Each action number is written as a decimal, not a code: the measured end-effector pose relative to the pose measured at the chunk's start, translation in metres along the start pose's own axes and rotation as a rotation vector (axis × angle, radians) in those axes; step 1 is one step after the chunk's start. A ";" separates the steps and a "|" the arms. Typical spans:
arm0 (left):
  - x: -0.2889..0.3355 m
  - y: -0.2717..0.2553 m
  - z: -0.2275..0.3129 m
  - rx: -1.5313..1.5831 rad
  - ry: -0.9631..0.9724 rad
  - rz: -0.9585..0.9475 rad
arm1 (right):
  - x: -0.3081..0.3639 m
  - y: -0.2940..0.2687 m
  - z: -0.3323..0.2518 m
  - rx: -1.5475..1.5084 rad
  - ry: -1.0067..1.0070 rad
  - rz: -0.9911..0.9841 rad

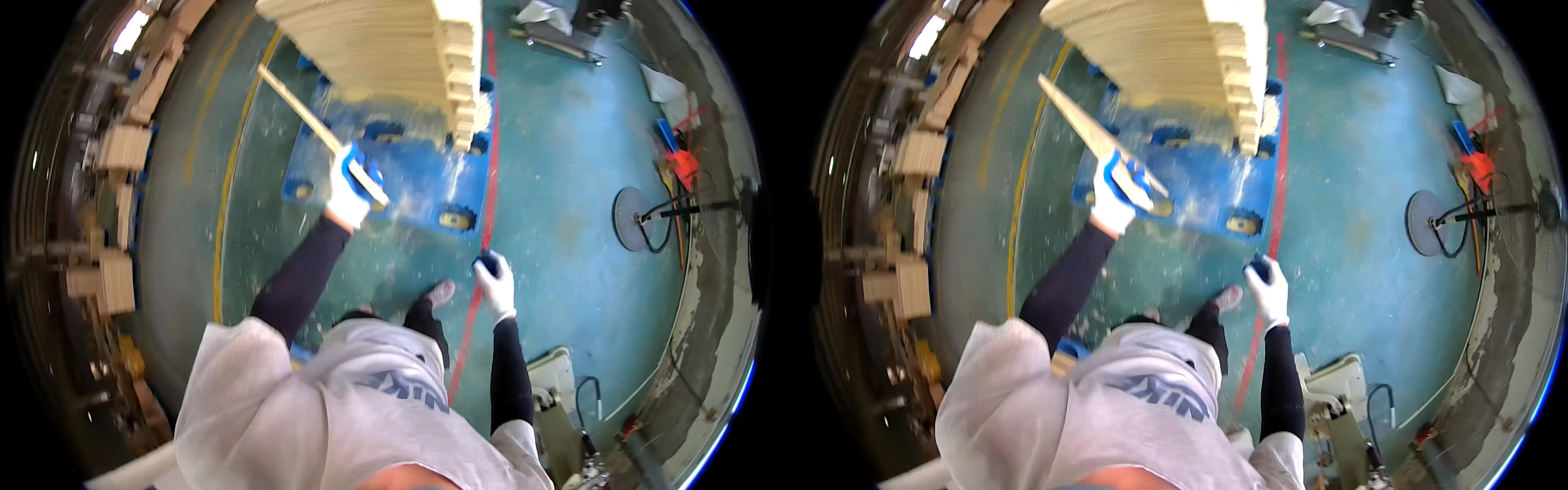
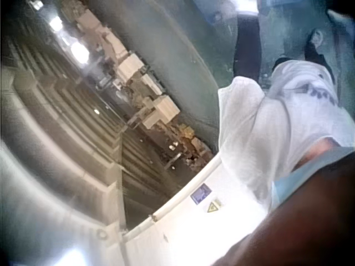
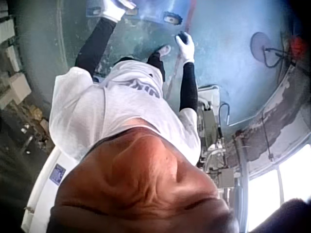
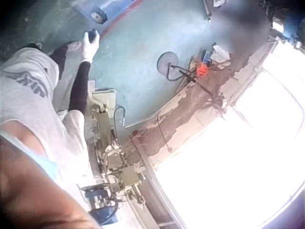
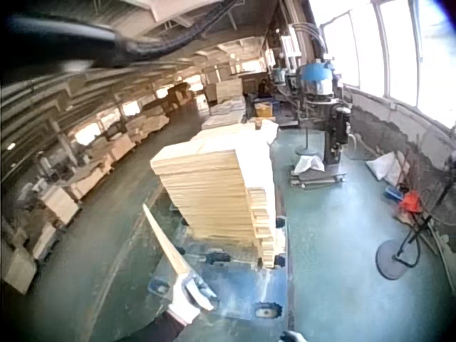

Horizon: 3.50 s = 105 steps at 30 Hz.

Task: The person uses a heavy industrial stapling machine to join L-shaped plywood pieces together, moving them from a stack onto the machine bed and then placing the finished pieces into a separate pile.

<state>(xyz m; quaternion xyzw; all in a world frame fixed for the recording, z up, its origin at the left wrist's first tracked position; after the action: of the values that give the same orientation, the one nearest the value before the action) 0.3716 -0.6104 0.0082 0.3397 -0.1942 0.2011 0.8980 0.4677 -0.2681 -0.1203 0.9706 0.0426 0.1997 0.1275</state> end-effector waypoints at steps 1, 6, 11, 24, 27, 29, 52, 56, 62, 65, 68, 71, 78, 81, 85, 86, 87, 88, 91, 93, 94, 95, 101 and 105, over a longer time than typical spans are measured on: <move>0.016 0.020 -0.007 0.080 -0.066 0.029 | 0.001 0.004 0.006 0.048 -0.035 0.001; 0.119 0.110 -0.073 0.142 -0.278 -0.176 | 0.005 0.067 -0.020 0.430 -0.474 -0.089; 0.160 0.130 -0.102 0.198 -0.521 -0.280 | 0.027 0.089 -0.030 0.211 -0.517 0.083; 0.024 0.277 -0.159 -1.449 0.952 -1.852 | 0.143 -0.070 -0.159 -0.097 -0.737 1.099; -0.004 0.249 -0.226 -1.283 -0.128 -2.207 | 0.163 -0.084 -0.166 -0.115 -0.699 1.248; 0.060 0.243 -0.232 -1.282 -0.522 -2.030 | 0.200 -0.114 -0.146 -0.190 -0.708 1.376; 0.172 0.425 -0.385 -1.342 -0.768 -2.199 | 0.207 0.045 0.086 -2.024 -1.691 2.050; 0.147 0.445 -0.452 -1.500 -0.947 -2.115 | 0.203 0.009 0.067 -1.429 -1.789 1.934; 0.099 0.450 -0.534 -2.066 -0.881 -2.144 | 0.145 0.027 0.043 -1.459 -1.530 2.401; 0.019 0.428 -0.586 -2.326 -0.613 -2.234 | 0.094 0.030 0.031 -1.727 -1.456 2.416; -0.003 0.431 -0.609 -2.856 -0.232 -2.436 | 0.052 0.029 0.017 -2.027 -1.326 2.352; -0.028 0.413 -0.671 -2.048 1.184 -3.913 | 0.030 0.036 0.039 -2.312 -1.209 2.225; 0.241 0.454 -0.630 -0.877 0.731 -3.294 | 0.206 0.025 -0.080 -1.281 -1.630 2.719; 0.181 0.419 -0.590 -1.377 0.317 -2.885 | 0.187 0.045 -0.069 -1.395 -1.386 2.766; 0.154 0.437 -0.576 -1.815 0.232 -3.022 | 0.165 0.056 -0.057 -1.671 -1.355 2.614; 0.146 0.432 -0.585 -1.910 0.376 -3.072 | 0.163 0.056 -0.049 -1.724 -1.345 2.615; 0.132 0.430 -0.593 -2.033 0.535 -3.091 | 0.165 0.044 -0.062 -1.690 -1.369 2.651; 0.128 0.428 -0.630 -1.150 1.237 -3.746 | 0.180 0.046 -0.061 -1.706 -1.289 2.657; 0.249 0.470 -0.570 -1.155 0.284 -3.228 | 0.201 0.057 -0.099 -1.395 -1.469 2.729; 0.215 0.482 -0.564 -0.965 0.378 -3.276 | 0.210 0.049 -0.144 -1.098 -1.446 2.796; 0.192 0.476 -0.558 -0.905 0.403 -3.226 | 0.200 0.058 -0.126 -1.067 -1.412 2.777; 0.155 0.452 -0.553 -0.889 0.438 -3.001 | 0.189 0.063 -0.114 -1.124 -1.520 2.582; 0.056 0.451 -0.482 -1.280 0.165 -2.761 | 0.100 0.055 -0.047 -1.293 -1.849 2.316; 0.029 0.464 -0.460 -0.970 0.247 -2.752 | 0.068 0.030 -0.016 -1.623 -1.869 2.362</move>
<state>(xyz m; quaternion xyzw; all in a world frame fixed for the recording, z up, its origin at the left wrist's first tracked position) 0.2645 0.0316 -0.0501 -0.0952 0.3059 -0.8531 0.4117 0.5251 -0.2843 -0.0727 0.0580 0.8323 0.4456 -0.3246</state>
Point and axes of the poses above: each hand's wrist, its own x-axis away from the middle knuckle, its own y-axis out of the palm, z = x × y, the point moved 1 cm from there along -x, towards the middle knuckle, and after that the axes turned 11 degrees about -x, right-handed, at the moved point
